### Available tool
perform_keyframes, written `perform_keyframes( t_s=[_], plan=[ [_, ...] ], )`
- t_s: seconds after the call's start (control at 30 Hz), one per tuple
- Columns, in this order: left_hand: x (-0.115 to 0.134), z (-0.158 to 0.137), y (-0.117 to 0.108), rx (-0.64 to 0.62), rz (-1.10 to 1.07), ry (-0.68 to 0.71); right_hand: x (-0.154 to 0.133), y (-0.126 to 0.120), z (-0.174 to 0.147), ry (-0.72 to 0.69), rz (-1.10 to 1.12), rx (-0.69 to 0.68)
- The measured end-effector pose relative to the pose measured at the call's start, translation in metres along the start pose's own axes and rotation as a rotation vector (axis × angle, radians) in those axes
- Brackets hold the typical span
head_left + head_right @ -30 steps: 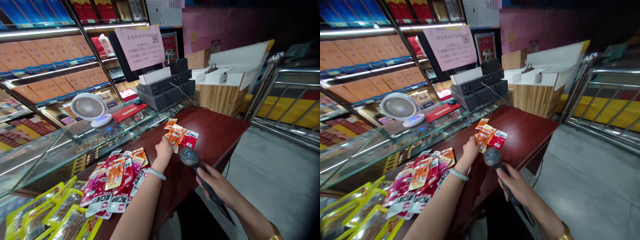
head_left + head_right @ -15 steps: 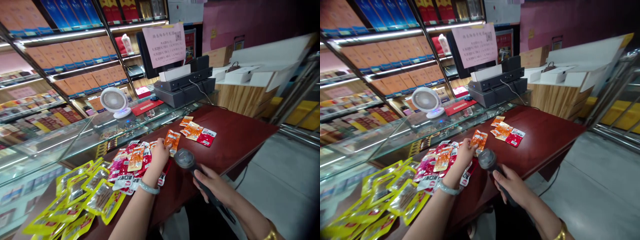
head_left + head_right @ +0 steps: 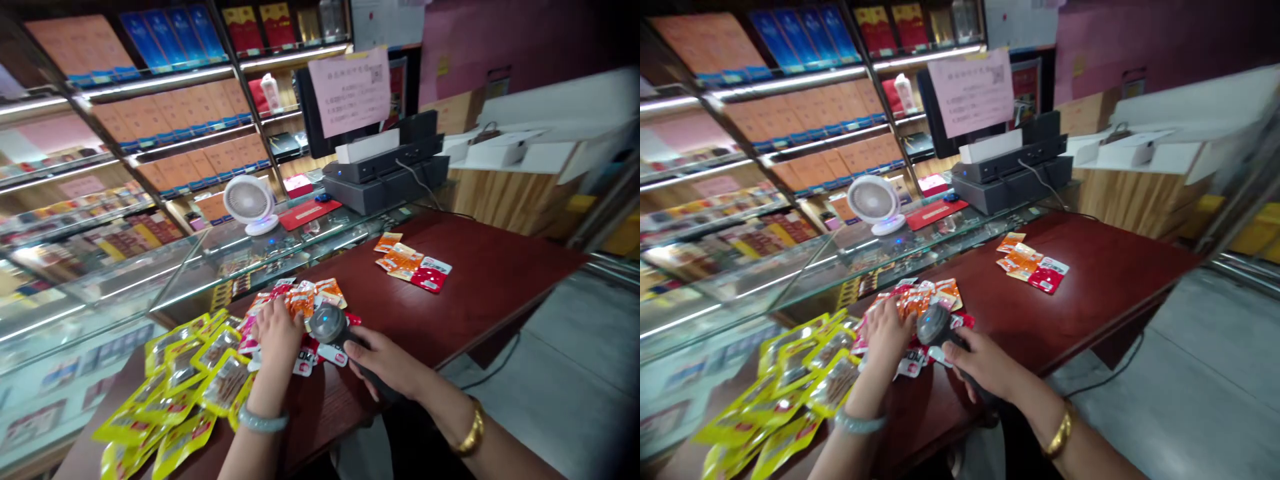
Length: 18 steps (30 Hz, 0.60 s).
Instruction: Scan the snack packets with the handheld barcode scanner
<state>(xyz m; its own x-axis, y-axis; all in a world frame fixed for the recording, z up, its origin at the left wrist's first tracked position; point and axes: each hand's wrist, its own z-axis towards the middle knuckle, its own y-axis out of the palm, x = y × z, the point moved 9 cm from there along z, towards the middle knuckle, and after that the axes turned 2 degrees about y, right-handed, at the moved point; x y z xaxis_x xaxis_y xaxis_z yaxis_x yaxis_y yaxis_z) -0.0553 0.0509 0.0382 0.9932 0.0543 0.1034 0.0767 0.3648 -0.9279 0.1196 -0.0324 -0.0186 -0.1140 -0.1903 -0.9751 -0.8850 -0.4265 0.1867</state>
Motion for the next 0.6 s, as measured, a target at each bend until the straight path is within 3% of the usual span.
perform_keyframes(
  t_s=[0.13,0.27,0.43,0.6],
  plan=[
    [0.024,0.008,-0.006,0.059,0.003,0.072,-0.003,-0.015,-0.006,-0.016,0.034,0.033],
    [0.078,0.02,-0.001,0.051,-0.069,0.22,0.003,-0.053,-0.021,-0.014,0.068,0.17],
    [0.169,0.037,0.041,-0.143,-0.197,0.428,0.006,-0.101,-0.038,-0.01,0.11,0.3],
    [0.246,0.059,0.082,-0.278,-0.225,0.472,-0.002,-0.152,-0.054,-0.027,0.107,0.468]
  ],
)
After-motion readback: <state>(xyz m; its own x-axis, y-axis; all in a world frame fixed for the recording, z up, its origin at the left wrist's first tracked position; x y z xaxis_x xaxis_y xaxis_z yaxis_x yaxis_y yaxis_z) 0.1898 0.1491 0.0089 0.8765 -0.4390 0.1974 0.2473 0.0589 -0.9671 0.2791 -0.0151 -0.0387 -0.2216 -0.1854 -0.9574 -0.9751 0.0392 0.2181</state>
